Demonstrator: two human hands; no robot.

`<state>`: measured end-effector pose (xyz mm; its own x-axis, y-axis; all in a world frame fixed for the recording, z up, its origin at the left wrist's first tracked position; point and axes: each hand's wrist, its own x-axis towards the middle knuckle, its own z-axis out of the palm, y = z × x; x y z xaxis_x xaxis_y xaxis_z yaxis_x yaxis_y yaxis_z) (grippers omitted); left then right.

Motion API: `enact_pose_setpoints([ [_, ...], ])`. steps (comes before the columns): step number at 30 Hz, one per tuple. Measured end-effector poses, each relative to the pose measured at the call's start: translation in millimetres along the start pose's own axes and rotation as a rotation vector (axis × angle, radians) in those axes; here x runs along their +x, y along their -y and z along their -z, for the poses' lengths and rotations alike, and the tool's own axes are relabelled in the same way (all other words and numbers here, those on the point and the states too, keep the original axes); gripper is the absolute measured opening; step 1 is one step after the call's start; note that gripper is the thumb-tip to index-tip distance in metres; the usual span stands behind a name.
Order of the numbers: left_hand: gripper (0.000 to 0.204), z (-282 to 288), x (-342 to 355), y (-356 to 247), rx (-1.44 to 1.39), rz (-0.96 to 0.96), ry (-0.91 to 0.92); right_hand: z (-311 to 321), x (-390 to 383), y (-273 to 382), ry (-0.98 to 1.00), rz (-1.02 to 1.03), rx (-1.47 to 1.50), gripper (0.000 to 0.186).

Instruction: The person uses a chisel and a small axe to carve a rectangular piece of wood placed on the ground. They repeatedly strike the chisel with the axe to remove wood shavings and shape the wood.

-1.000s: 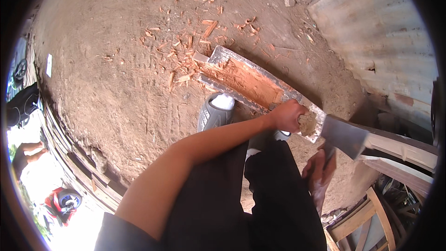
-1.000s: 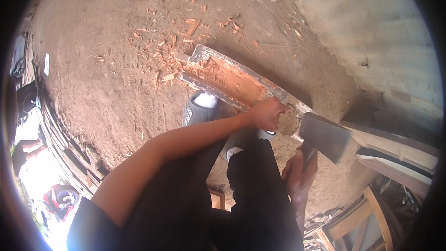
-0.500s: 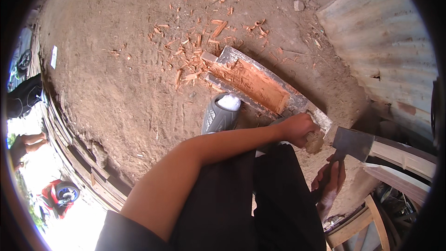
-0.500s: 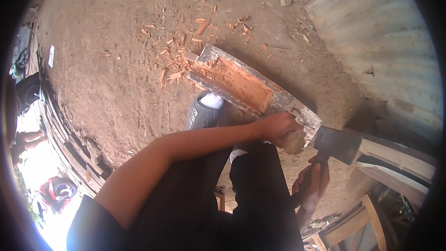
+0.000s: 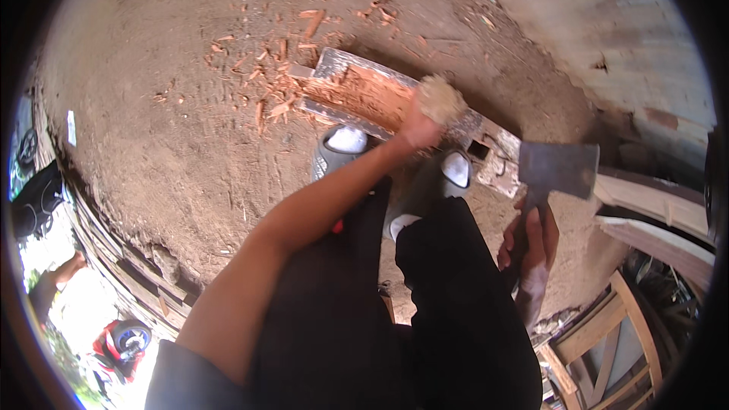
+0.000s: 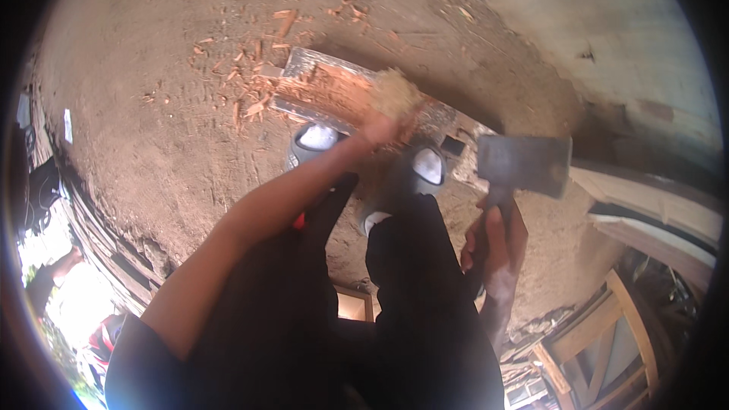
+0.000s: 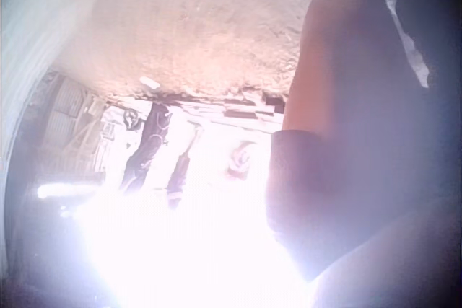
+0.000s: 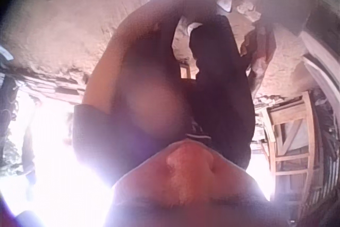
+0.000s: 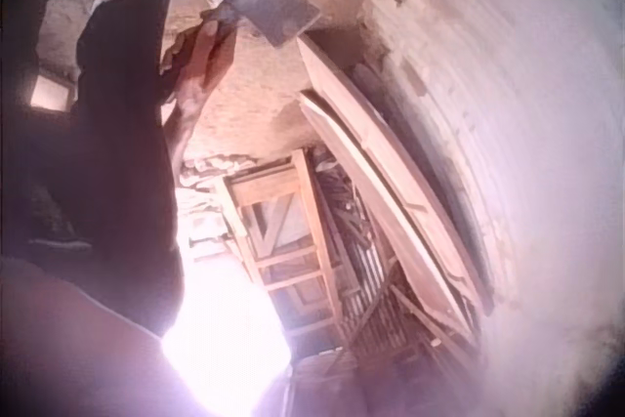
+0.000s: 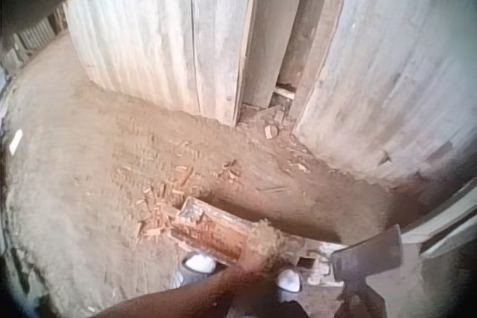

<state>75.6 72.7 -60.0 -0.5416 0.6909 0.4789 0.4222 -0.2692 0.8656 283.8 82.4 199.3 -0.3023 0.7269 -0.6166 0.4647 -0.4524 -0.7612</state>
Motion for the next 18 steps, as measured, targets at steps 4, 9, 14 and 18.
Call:
enact_pose_setpoints([
  [4, 0.012, 11, -6, 5, -0.569, 0.480, 0.062, -14, 11, 20, 0.114, 0.020, -0.035, 0.045],
  [9, 0.026, 6, 6, -16, -0.461, 0.436, 0.122, -26, 12, 45, 0.213, 0.065, -0.061, 0.040],
  [14, 0.026, 12, 8, -35, -0.428, 0.660, 0.155, -37, 16, 50, 0.230, 0.119, -0.081, 0.036],
  [18, 0.018, 10, 5, -25, -0.185, 0.431, 0.253, -42, 19, 60, 0.234, 0.137, -0.177, 0.032],
])
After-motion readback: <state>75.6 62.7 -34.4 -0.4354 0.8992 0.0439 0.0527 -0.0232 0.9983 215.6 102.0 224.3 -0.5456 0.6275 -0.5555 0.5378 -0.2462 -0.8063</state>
